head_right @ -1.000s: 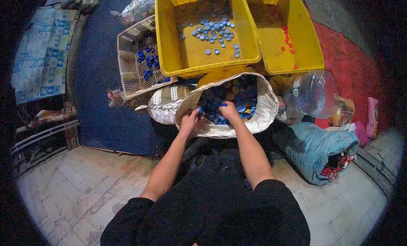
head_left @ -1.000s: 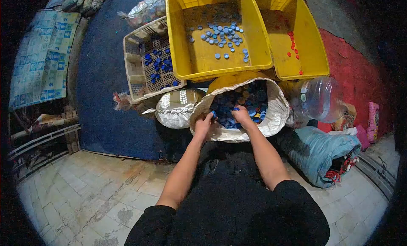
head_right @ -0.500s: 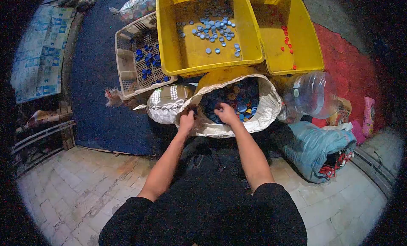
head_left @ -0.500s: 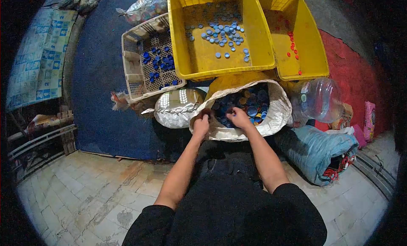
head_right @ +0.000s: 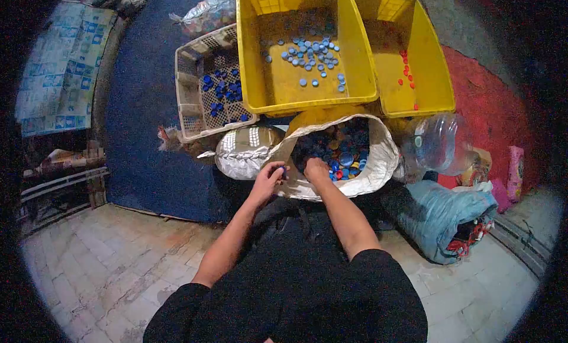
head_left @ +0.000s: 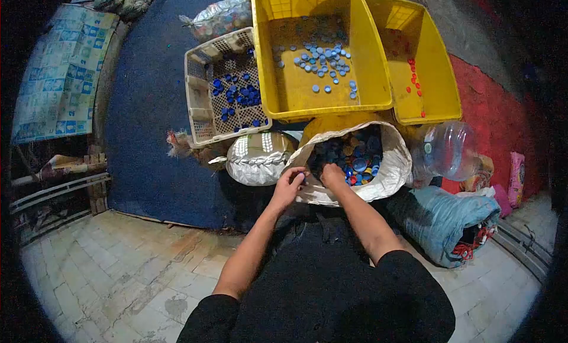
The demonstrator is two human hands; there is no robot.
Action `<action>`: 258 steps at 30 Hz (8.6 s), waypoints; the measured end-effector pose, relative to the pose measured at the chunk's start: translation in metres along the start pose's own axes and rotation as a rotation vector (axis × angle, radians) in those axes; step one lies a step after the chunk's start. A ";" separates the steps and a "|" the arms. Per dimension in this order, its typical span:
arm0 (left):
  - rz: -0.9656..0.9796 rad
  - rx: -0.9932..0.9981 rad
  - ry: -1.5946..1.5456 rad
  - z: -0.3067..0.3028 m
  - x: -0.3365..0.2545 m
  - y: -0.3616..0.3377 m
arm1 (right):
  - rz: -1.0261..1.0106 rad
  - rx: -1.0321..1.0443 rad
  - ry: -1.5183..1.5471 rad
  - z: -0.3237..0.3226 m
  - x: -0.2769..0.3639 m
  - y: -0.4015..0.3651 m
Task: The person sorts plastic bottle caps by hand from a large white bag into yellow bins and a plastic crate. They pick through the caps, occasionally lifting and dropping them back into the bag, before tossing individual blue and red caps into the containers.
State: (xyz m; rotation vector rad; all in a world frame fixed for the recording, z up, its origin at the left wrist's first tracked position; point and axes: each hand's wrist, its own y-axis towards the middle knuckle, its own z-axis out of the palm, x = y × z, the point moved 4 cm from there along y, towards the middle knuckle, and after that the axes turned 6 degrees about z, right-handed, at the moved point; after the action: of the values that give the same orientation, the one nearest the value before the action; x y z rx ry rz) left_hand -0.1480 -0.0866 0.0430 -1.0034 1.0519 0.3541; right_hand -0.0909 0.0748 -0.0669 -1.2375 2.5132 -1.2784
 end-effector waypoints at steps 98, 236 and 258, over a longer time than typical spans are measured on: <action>-0.033 -0.596 0.856 0.072 0.069 0.028 | -0.223 0.010 -0.252 -0.069 -0.147 -0.024; 0.247 -0.203 1.206 0.109 0.048 0.025 | -0.250 0.030 -0.337 -0.031 -0.042 0.055; 0.094 -0.328 0.687 0.092 0.072 0.032 | 0.449 0.482 1.768 -0.029 -0.123 0.000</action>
State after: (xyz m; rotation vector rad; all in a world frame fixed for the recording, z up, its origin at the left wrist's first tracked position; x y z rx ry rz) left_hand -0.0835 -0.0083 -0.0225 -1.4220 1.7006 0.2639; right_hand -0.0187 0.1778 -0.0830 1.0923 2.2241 -3.2004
